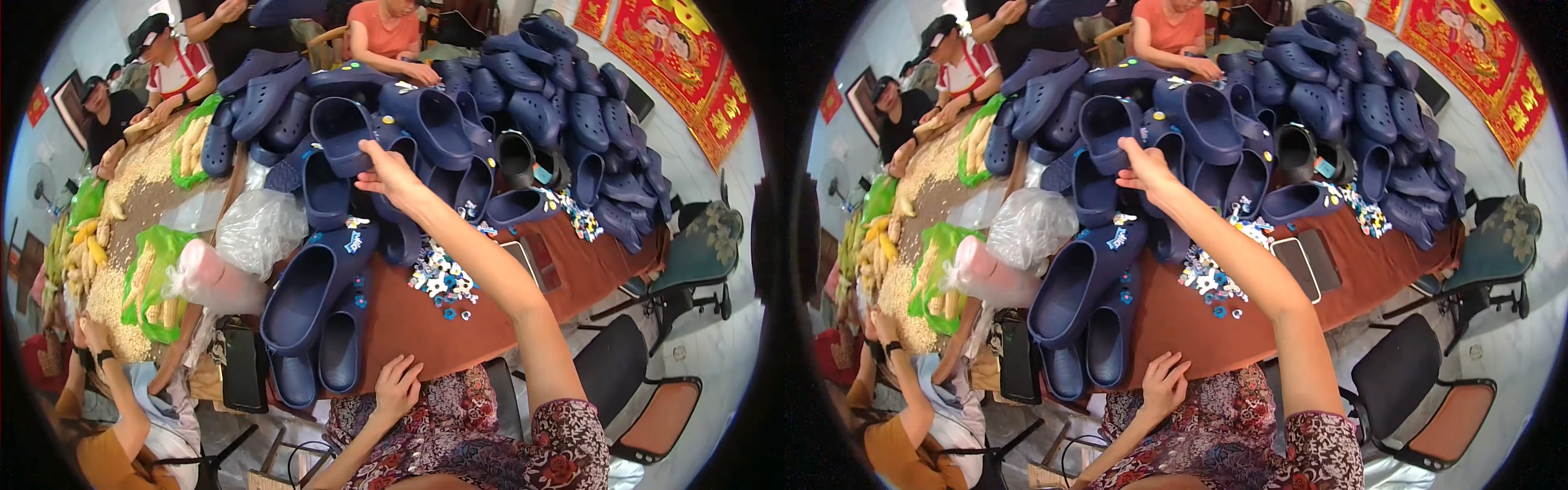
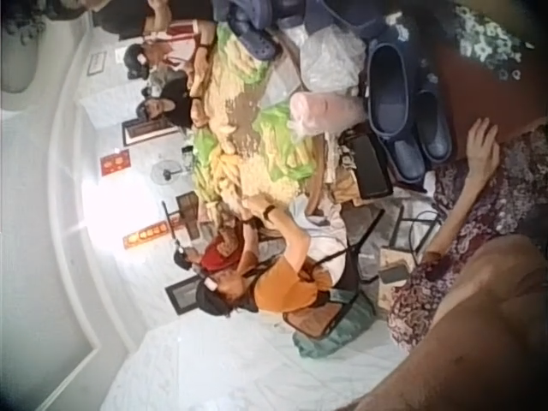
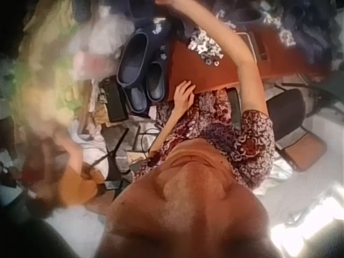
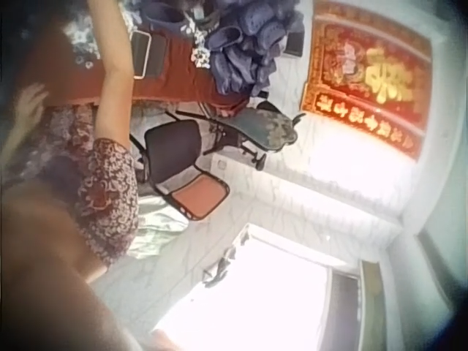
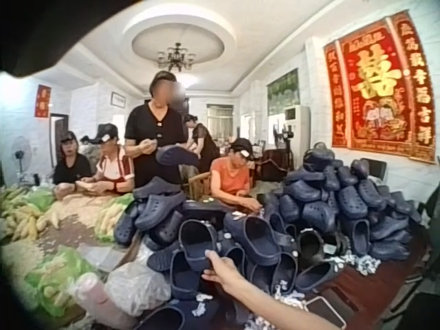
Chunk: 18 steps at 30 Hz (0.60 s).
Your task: Attaching decorative charms and labels to blue foam clogs at a work table.
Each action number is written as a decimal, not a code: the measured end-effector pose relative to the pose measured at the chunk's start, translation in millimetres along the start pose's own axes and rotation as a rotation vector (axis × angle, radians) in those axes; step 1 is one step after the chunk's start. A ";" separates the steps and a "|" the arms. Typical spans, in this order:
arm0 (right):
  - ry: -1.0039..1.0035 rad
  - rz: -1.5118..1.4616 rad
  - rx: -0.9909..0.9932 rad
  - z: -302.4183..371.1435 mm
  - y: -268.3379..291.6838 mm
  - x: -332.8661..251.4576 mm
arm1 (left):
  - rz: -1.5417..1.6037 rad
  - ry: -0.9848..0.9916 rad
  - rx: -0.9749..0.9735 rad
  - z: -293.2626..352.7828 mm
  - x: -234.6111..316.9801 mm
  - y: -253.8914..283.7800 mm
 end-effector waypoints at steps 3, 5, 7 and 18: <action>0.003 0.035 0.117 -9.2 5.1 -11.1 | 0.011 -0.010 -0.005 -0.7 -0.4 -1.0; 0.020 0.050 0.120 -13.3 13.6 -13.3 | 0.011 -0.007 0.009 -0.7 0.4 -1.8; 0.024 0.073 0.139 -19.5 14.8 -12.8 | 0.025 -0.019 -0.014 1.2 1.7 1.8; 0.207 0.277 0.071 -4.1 28.0 35.0 | 0.157 0.029 -0.046 1.0 -0.4 9.2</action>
Point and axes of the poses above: each hand's wrist, its own z-axis away from the middle knuckle, its own y-axis out of the back of the hand, x = y × z, the point moved 1 cm from there along -z, towards the middle knuckle, and after that the axes turned 14 degrees about -x, right-handed, at the moved point
